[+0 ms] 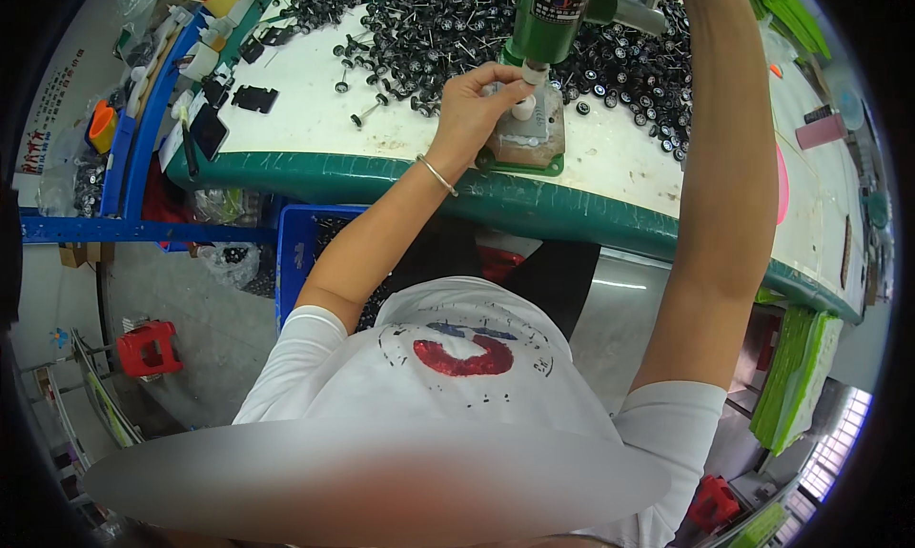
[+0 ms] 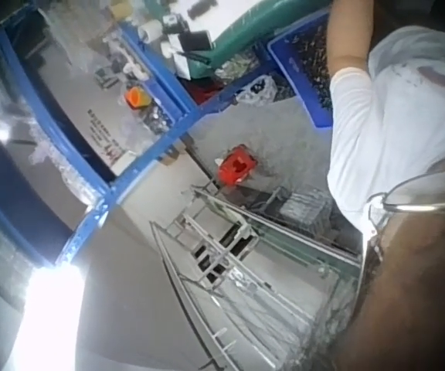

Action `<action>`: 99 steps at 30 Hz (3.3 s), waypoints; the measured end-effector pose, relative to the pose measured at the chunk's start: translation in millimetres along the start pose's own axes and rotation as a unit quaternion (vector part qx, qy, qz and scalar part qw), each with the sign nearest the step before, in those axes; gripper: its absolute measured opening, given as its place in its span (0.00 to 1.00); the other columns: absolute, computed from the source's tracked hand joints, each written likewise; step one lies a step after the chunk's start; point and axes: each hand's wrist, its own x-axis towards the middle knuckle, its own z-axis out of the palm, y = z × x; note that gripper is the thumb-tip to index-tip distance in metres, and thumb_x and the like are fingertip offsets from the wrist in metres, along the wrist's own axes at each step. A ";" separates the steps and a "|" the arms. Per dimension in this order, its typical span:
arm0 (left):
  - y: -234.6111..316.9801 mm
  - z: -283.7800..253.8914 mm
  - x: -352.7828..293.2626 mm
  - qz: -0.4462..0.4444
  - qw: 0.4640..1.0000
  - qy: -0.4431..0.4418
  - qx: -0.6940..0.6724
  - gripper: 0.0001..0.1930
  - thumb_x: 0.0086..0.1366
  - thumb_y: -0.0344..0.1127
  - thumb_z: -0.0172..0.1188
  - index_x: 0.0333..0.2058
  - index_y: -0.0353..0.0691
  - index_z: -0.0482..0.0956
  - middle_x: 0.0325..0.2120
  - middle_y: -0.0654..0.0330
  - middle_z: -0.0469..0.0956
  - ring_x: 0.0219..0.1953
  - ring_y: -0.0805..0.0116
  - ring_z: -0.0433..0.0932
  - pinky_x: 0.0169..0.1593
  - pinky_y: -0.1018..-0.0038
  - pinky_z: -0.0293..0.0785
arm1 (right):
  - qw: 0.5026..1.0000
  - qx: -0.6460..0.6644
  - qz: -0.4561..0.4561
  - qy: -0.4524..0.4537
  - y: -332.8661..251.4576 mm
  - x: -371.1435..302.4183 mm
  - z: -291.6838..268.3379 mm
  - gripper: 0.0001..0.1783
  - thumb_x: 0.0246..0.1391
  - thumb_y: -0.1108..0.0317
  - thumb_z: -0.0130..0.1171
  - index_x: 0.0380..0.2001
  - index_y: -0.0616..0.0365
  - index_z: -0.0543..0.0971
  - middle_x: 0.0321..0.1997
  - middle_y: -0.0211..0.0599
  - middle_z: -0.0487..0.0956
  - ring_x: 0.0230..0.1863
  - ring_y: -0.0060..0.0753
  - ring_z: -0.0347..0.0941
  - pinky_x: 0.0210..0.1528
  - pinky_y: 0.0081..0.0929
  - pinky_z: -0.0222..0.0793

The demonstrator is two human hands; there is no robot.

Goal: The person assembles black plastic components using a small manual press.

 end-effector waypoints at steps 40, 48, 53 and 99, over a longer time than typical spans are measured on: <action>47.4 -138.6 -40.0 -0.020 0.993 0.103 0.054 0.09 0.63 0.25 0.63 0.42 0.31 0.81 0.44 0.54 0.82 0.45 0.69 0.81 0.47 0.77 0.77 | 0.911 -0.342 0.059 -0.224 119.8 -196.4 -89.7 0.15 0.55 0.64 0.64 0.45 0.58 0.81 0.38 0.30 0.74 0.32 0.22 0.68 0.39 0.22 0.66; 29.3 -56.7 -8.1 -0.087 0.996 0.002 -0.021 0.10 0.61 0.24 0.66 0.42 0.30 0.83 0.37 0.59 0.84 0.41 0.73 0.81 0.46 0.79 0.77 | 0.875 -0.410 0.058 -0.251 125.0 -194.6 -69.3 0.15 0.54 0.58 0.63 0.44 0.47 0.83 0.38 0.29 0.75 0.33 0.29 0.73 0.39 0.28 0.71; 10.1 -32.2 0.3 -0.022 1.000 0.000 0.019 0.09 0.60 0.27 0.68 0.39 0.34 0.85 0.31 0.68 0.81 0.34 0.82 0.74 0.40 0.84 0.71 | 0.873 -0.395 0.121 -0.258 122.1 -191.8 -70.7 0.17 0.52 0.59 0.64 0.46 0.48 0.84 0.36 0.29 0.75 0.31 0.27 0.70 0.36 0.26 0.69; -5.3 0.8 6.2 -0.006 0.999 -0.039 -0.016 0.05 0.59 0.25 0.67 0.35 0.35 0.84 0.33 0.67 0.81 0.35 0.80 0.77 0.42 0.81 0.73 | 0.964 0.120 -0.238 0.014 -15.3 -79.2 -16.6 0.13 0.60 0.64 0.60 0.22 0.50 0.71 0.13 0.16 0.59 0.11 0.10 0.50 0.13 0.16 0.43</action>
